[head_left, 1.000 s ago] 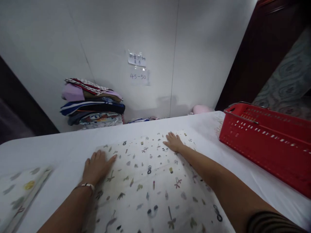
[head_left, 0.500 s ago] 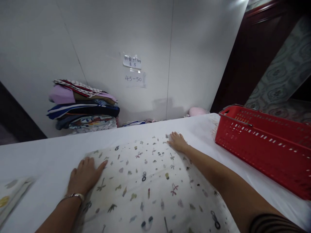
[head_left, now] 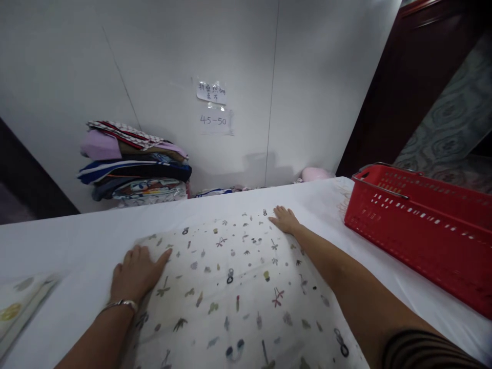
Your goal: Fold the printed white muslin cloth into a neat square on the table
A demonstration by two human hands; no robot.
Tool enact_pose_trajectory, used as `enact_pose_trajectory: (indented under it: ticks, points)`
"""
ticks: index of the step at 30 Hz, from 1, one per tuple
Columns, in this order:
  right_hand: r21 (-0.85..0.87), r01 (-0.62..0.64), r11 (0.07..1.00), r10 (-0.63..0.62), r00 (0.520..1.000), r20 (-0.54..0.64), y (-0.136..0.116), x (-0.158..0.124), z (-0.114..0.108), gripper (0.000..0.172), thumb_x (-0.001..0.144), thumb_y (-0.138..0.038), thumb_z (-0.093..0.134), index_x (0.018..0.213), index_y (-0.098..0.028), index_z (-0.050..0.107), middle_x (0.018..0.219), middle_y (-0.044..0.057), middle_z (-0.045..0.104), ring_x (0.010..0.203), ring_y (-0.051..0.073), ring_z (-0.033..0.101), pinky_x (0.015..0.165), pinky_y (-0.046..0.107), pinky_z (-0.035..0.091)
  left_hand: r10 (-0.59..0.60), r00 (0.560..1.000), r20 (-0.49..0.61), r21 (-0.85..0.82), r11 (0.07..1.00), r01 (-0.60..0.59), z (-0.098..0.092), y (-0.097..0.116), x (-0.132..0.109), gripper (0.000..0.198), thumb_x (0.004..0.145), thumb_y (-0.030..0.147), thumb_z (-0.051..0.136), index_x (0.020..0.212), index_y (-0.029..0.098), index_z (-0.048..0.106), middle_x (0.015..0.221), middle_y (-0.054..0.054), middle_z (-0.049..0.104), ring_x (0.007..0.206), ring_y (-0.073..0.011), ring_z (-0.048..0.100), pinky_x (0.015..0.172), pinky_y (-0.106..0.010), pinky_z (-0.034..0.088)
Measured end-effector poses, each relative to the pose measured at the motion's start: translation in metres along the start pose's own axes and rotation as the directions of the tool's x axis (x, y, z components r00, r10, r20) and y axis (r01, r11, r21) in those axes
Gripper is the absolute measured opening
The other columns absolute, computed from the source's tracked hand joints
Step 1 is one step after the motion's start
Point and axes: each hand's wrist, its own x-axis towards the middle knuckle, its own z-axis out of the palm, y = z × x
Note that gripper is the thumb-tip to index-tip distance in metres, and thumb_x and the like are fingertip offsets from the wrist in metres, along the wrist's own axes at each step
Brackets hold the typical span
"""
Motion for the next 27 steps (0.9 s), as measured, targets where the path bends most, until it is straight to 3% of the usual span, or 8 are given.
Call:
enact_pose_trajectory:
  ticks: [7,10,12,15,19,22,27]
  points:
    - [0.02,0.006,1.0,-0.006,1.0,0.024,-0.001,-0.005,-0.009,0.065,0.092,-0.057,0.02,0.143,-0.018,0.029,0.155,0.009,0.017,0.142,0.022,0.01,0.112,0.042,0.008,-0.005,1.0,0.03,0.019,1.0,0.004,-0.001,-0.002,0.004,0.089,0.079,0.067,0.022,0.135,-0.001,0.037,0.149,-0.021,0.026,0.138,-0.0337,0.02,0.108,-0.051,0.025]
    - [0.024,0.006,1.0,-0.006,1.0,0.003,-0.003,-0.033,-0.008,0.067,0.092,-0.055,0.019,0.146,-0.015,0.023,0.155,0.01,0.012,0.142,0.023,0.005,0.112,0.042,0.005,0.002,0.994,0.109,0.002,1.0,-0.002,-0.008,-0.002,0.007,0.085,0.081,0.063,0.021,0.135,0.0,0.037,0.149,-0.02,0.026,0.137,-0.0345,0.021,0.107,-0.051,0.026]
    - [0.03,0.033,0.999,-0.033,0.999,0.001,-0.002,-0.067,-0.003,0.07,0.092,-0.056,0.02,0.147,-0.013,0.022,0.155,0.011,0.014,0.142,0.023,0.005,0.113,0.042,0.005,0.024,0.989,0.145,-0.012,1.0,-0.022,-0.013,-0.004,0.0,0.083,0.082,0.061,0.022,0.136,0.0,0.036,0.149,-0.02,0.025,0.138,-0.0349,0.021,0.108,-0.051,0.026]
    - [0.061,0.077,0.995,-0.078,0.997,0.013,0.005,-0.132,0.006,0.073,0.091,-0.06,0.02,0.147,-0.014,0.023,0.154,0.012,0.016,0.142,0.024,0.008,0.113,0.043,0.007,0.11,0.984,0.14,0.005,0.994,-0.112,-0.013,-0.014,-0.034,0.081,0.082,0.058,0.025,0.139,0.001,0.032,0.151,-0.019,0.022,0.14,-0.0324,0.017,0.111,-0.049,0.021]
    - [0.063,0.096,0.993,-0.097,0.995,0.0,0.017,-0.207,0.017,0.074,0.09,-0.063,0.02,0.147,-0.016,0.025,0.154,0.011,0.017,0.142,0.023,0.009,0.113,0.043,0.009,0.265,0.956,0.128,0.028,0.962,-0.27,-0.001,-0.038,-0.105,0.073,0.082,0.054,0.029,0.14,0.01,0.035,0.151,-0.012,0.026,0.141,-0.0294,0.017,0.112,-0.049,0.018]
    - [0.022,0.111,0.994,-0.111,0.994,-0.012,0.015,-0.231,0.014,0.071,0.091,-0.061,0.023,0.145,-0.016,0.029,0.153,0.012,0.02,0.142,0.024,0.012,0.114,0.045,0.009,0.292,0.95,0.114,0.026,0.955,-0.297,0.002,-0.051,-0.143,0.075,0.082,0.054,0.03,0.142,0.01,0.032,0.15,-0.013,0.026,0.141,-0.029,0.017,0.113,-0.048,0.016]
    - [0.051,0.075,0.996,-0.074,0.997,-0.021,0.01,-0.245,-0.005,0.069,0.091,-0.058,0.026,0.145,-0.014,0.029,0.152,0.013,0.022,0.142,0.025,0.012,0.114,0.045,0.009,0.216,0.969,0.119,-0.006,0.976,-0.216,-0.009,-0.049,-0.158,0.074,0.083,0.052,0.027,0.139,0.005,0.037,0.149,-0.015,0.03,0.139,-0.0288,0.024,0.112,-0.045,0.022]
